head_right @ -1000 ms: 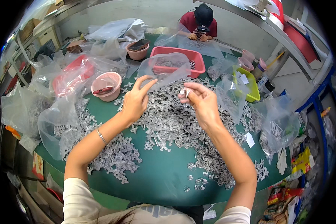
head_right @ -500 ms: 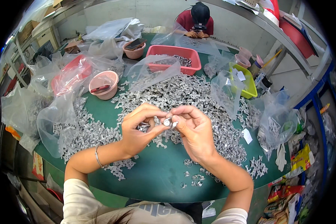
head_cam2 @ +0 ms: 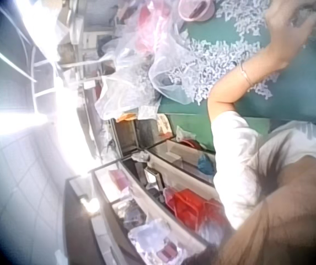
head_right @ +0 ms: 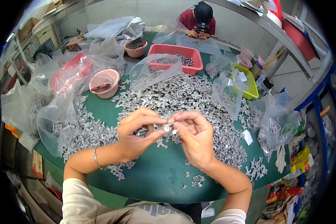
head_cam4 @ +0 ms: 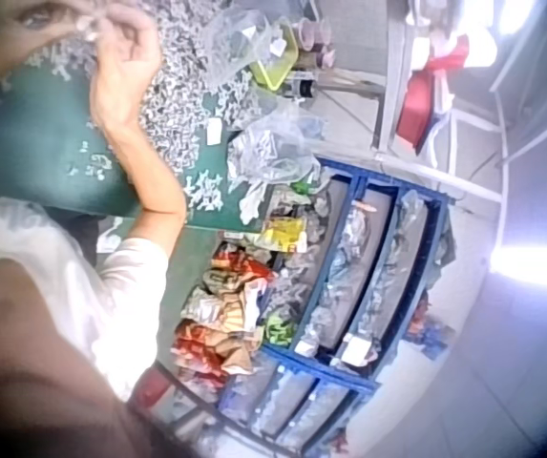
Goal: The person picks up small metal components from a large pile on a workbench and places them into a clear plastic bag.
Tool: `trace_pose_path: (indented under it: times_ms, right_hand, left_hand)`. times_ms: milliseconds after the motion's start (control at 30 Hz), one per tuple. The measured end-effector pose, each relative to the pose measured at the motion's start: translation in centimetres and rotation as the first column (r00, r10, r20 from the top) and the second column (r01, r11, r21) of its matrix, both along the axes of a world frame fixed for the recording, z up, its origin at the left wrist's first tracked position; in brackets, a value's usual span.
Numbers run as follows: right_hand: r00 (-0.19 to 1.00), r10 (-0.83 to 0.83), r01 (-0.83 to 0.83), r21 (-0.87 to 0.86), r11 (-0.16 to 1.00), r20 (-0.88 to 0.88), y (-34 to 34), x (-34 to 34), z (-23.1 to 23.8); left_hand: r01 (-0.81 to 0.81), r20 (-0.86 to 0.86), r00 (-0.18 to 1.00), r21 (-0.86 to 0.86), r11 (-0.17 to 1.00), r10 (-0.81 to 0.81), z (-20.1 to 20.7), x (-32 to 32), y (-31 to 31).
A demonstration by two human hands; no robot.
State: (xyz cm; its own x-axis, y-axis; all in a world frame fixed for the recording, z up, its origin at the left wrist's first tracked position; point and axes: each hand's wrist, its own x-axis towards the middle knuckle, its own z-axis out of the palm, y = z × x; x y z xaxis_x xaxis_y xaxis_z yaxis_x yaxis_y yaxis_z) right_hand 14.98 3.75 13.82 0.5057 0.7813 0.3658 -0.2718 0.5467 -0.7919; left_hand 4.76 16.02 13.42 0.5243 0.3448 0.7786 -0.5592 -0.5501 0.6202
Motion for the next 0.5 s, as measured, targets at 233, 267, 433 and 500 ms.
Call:
trace_pose_path:
  times_ms: [233, 267, 433, 500]
  right_hand:
    - [0.957, -0.222, 0.210, 0.082, 0.974, 0.186, -1.6, -1.1, -0.5]
    - [0.935, -0.265, 0.244, 0.113, 0.963, 0.236, -1.9, -1.3, -0.5]
    - [0.843, -0.398, 0.324, 0.247, 0.913, 0.362, -3.0, -1.9, -0.6]
    - [0.821, -0.418, 0.328, 0.278, 0.903, 0.388, -3.0, -1.8, -0.5]
  left_hand:
    - [0.148, -0.083, 0.985, -0.063, 0.987, -0.153, 0.5, -1.3, -1.2]
    - [0.150, -0.080, 0.985, -0.066, 0.986, -0.155, 0.8, -1.6, -1.3]
    - [0.284, -0.222, 0.925, -0.136, 0.949, -0.309, 1.7, -2.2, -1.9]
    - [0.307, -0.216, 0.920, -0.122, 0.944, -0.327, 1.8, -2.2, -2.1]
